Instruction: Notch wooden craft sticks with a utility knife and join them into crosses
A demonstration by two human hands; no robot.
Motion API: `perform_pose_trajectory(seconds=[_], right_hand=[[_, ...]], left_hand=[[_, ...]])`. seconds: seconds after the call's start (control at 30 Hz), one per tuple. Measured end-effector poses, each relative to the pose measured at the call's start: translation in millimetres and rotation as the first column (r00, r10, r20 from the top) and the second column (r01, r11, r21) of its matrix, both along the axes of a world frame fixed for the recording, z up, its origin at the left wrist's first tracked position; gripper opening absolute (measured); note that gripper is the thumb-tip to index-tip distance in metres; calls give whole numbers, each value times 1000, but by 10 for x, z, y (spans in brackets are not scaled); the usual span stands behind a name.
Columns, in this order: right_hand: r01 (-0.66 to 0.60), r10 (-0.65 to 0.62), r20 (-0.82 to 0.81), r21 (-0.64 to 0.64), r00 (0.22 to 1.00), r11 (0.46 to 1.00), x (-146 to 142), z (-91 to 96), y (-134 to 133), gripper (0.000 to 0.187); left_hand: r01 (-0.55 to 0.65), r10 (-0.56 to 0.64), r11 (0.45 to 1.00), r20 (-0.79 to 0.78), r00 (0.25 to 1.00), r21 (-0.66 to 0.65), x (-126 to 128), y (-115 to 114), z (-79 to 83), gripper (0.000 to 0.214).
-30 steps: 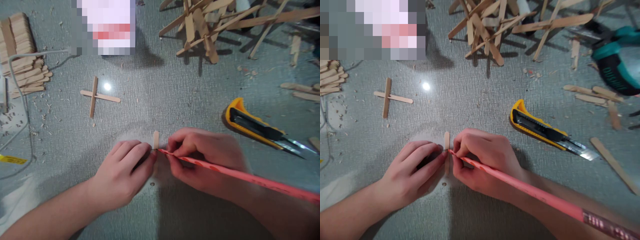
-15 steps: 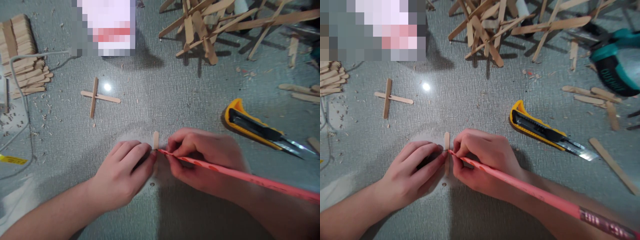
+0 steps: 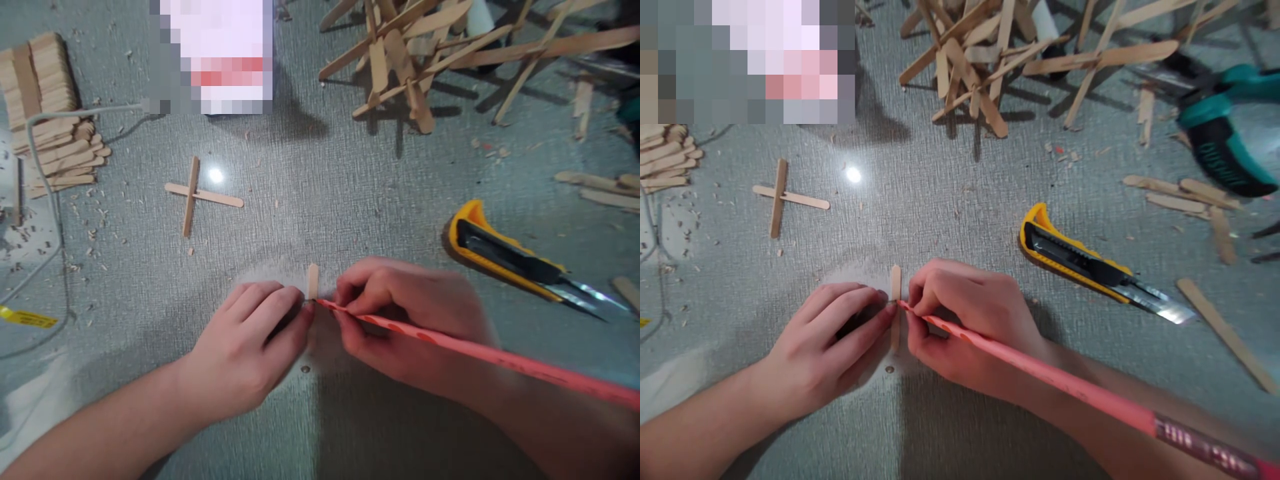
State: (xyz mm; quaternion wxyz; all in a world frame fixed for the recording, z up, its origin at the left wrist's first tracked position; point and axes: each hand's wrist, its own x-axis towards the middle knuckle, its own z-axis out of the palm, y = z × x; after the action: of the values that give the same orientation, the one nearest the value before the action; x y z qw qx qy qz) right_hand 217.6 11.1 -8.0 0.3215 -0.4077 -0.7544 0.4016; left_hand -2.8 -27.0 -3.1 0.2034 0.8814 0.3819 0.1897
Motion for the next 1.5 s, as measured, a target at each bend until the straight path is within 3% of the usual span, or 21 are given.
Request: perform_pose_trajectory(seconds=[0.5,0.73,1.5], right_hand=[[-17,25,-134,60,991,998,-17,-29,29,15],[-37,45,-63,115,997,993,-40,-80,0,7],[-51,51,-42,13,998,999,-28,-132,-27,5]], left_hand=[[-45,43,996,24,999,76,2,-26,-57,20],[-56,58,986,-7,998,155,3,-32,-70,16],[-57,68,973,-44,997,222,-24,-82,-68,11]])
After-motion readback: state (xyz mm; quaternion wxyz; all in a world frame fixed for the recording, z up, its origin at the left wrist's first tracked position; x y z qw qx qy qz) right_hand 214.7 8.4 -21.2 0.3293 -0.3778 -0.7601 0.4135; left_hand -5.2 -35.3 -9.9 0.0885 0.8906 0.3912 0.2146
